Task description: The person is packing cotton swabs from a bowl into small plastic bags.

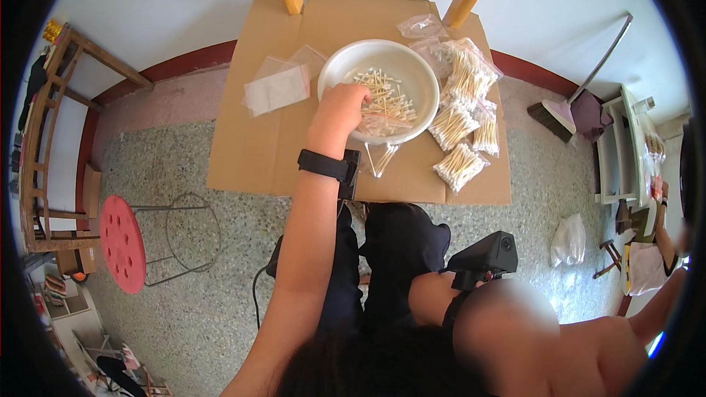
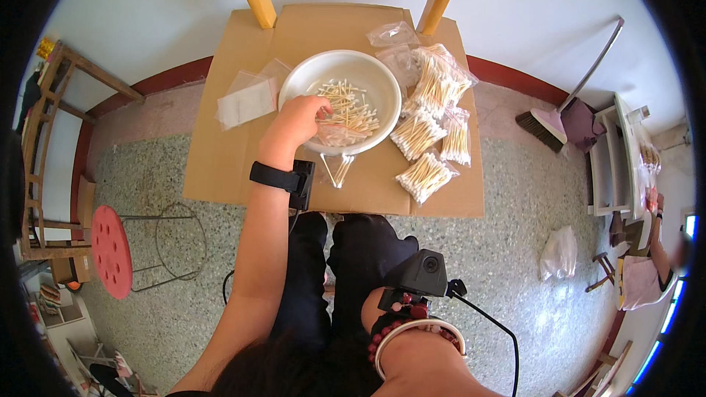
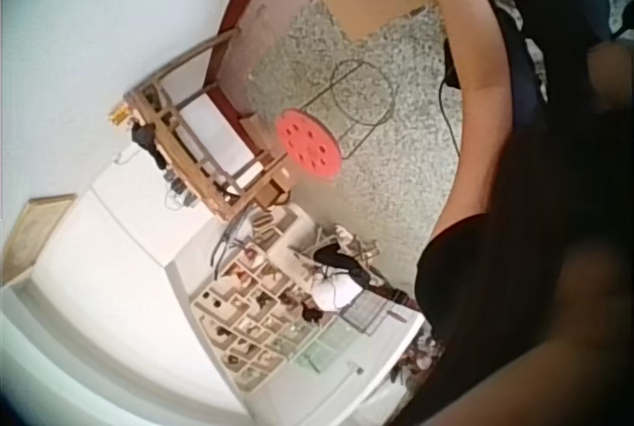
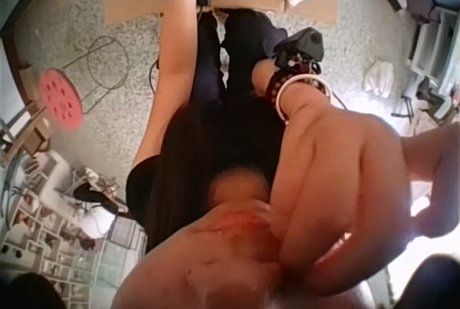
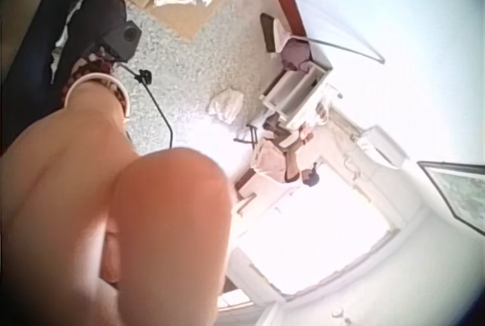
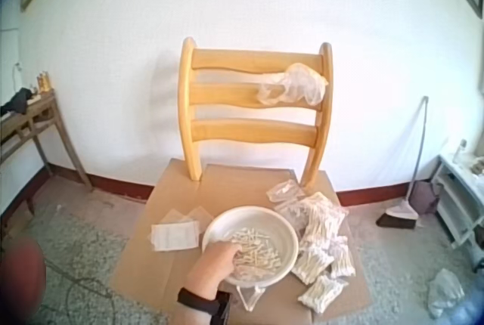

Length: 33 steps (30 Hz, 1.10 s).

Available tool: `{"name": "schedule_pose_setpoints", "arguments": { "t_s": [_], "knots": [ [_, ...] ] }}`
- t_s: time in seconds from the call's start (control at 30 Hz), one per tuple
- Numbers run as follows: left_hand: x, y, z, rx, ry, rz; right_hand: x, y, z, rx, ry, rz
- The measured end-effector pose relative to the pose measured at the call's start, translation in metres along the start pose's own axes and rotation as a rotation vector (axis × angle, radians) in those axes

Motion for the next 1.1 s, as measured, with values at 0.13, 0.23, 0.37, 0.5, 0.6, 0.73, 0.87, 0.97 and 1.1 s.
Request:
{"name": "schedule_pose_setpoints", "arguments": {
  "t_s": [0.13, 0.23, 0.37, 0.5, 0.6, 0.73, 0.87, 0.97, 1.1],
  "knots": [
    [-0.005, 0.003, 0.0, 0.039, -0.041, 0.023, 0.004, -0.001, -0.001, -0.028, 0.002, -0.005],
    [-0.001, -0.001, 0.005, 0.088, -0.108, 0.06, 0.006, 0.0, -0.008, -0.042, 0.026, 0.0],
    [0.0, 0.008, -0.002, 0.006, -0.097, -0.002, 0.01, 0.006, 0.0, -0.073, 0.001, 0.007],
    [0.012, 0.002, -0.004, -0.035, -0.049, -0.156, 0.012, 0.008, -0.003, -0.098, 0.006, 0.018],
    [0.027, -0.01, -0.003, -0.04, -0.124, -0.224, 0.022, 0.007, -0.009, -0.105, -0.009, 0.077],
    [0.052, -0.016, -0.038, -0.105, -0.327, -0.275, 0.031, -0.033, 0.008, 0.269, -0.121, -0.133],
    [0.071, -0.031, -0.057, -0.198, -0.554, -0.282, 0.119, -0.037, -0.01, -0.273, -1.27, -0.777],
    [0.08, -0.04, -0.082, -0.262, -0.549, -0.278, 0.166, -0.077, -0.011, -0.442, -1.447, -0.735],
    [0.078, -0.047, -0.089, -0.279, -0.549, -0.275, 0.183, -0.09, -0.021, -0.474, -1.203, -0.746]
  ]
}}
Point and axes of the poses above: each hand's wrist, its own y-axis towards the middle knuckle, its own x-axis out of the back of the hand, z = x × y, the point moved 2 cm from there along y, towards the middle knuckle, and after that the axes turned 8 degrees about z, right-handed, at the moved point
